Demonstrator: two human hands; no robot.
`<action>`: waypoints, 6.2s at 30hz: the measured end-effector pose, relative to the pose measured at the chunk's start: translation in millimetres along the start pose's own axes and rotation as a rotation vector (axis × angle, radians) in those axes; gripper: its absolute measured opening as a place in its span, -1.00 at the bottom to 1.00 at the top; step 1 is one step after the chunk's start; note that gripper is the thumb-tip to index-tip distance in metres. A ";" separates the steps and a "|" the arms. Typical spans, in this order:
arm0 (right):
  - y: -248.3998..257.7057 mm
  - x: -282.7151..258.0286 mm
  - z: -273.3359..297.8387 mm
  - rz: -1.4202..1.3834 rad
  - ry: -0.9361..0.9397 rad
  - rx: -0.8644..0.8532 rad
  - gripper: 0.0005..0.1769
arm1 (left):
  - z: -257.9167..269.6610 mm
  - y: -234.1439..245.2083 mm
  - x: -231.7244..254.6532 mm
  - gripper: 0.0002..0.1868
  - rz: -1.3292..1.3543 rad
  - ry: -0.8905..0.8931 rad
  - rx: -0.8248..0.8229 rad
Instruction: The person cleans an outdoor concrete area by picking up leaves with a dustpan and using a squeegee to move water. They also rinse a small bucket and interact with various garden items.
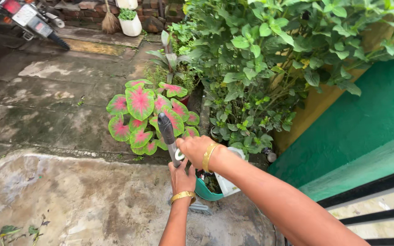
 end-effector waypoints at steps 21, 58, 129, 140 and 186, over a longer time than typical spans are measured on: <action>102.1 -268.3 -132.2 -0.250 0.348 0.256 -0.64 | -111.9 268.0 40.5 -0.63 -0.097 -0.319 0.324; -93.2 -512.0 -481.9 -0.688 -0.124 0.087 -0.44 | -284.5 579.3 -315.2 -0.77 -0.201 0.084 0.371; -194.8 -568.8 -503.5 -0.352 0.320 -0.089 -0.81 | -147.2 648.3 -479.2 0.11 -1.346 0.879 -0.346; -252.9 -560.2 -488.1 -0.430 0.061 -0.273 -0.80 | -143.7 646.8 -589.4 -0.20 -0.331 1.167 0.492; -198.4 -728.1 -560.1 -0.749 0.716 -0.203 -0.70 | -196.8 645.0 -603.2 -0.21 -0.551 1.013 0.062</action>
Point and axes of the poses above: each hand's wrist, its own z-axis away from the middle knuckle, its own y-axis out of the back of the hand, x = y × z, the point moved 10 cm from there along -z, towards the middle knuckle, and after that the axes turned 15 degrees about x, right-handed, at the moved point
